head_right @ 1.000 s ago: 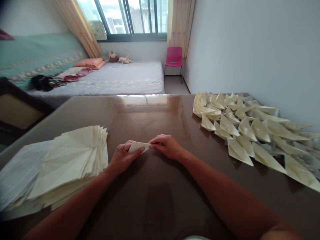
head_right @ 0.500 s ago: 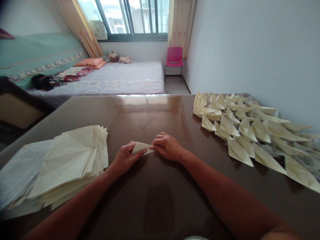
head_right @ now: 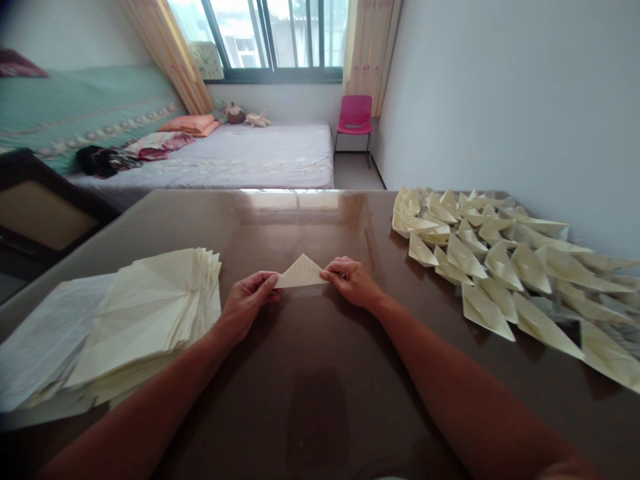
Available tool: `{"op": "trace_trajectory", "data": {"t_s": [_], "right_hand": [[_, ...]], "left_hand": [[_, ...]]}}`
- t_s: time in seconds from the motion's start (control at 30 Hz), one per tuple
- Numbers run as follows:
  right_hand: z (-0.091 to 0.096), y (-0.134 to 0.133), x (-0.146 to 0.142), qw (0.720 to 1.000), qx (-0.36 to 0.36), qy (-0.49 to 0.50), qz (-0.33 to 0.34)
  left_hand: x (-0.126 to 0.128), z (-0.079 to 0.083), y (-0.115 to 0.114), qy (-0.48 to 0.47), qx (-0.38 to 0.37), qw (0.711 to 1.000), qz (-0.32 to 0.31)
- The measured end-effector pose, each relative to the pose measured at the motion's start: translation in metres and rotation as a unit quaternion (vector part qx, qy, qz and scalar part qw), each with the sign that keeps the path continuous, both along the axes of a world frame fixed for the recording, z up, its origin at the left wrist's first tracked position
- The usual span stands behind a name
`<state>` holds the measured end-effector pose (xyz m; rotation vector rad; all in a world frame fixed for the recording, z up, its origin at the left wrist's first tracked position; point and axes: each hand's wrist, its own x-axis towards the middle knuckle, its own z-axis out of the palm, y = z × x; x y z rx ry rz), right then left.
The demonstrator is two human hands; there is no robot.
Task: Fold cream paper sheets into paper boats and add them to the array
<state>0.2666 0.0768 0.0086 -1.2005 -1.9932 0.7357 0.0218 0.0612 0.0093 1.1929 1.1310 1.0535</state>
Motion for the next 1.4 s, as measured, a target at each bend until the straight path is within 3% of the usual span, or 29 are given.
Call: {"op": "trace_trajectory", "data": {"t_s": [0.3, 0.83, 1.07, 1.23, 1.4], "right_hand": [[0.001, -0.003, -0.006, 1.0, 0.013, 0.007, -0.019], [0.0, -0.006, -0.01, 0.999, 0.023, 0.029, -0.04], [0.002, -0.007, -0.011, 0.998, 0.023, 0.034, -0.044], [0.0, -0.006, -0.011, 0.998, 0.021, 0.032, -0.044], [0.003, -0.007, -0.011, 0.999, 0.026, 0.02, -0.044]], "left_hand": [[0.001, -0.001, 0.001, -0.005, 0.039, 0.999, 0.022], [-0.002, 0.0, 0.0, -0.001, -0.008, 1.0, 0.029], [-0.005, -0.002, 0.002, 0.07, 0.086, 0.993, 0.05], [-0.004, -0.002, 0.001, 0.05, 0.017, 0.998, 0.03], [-0.005, 0.003, 0.001, 0.06, 0.027, 0.998, 0.002]]}}
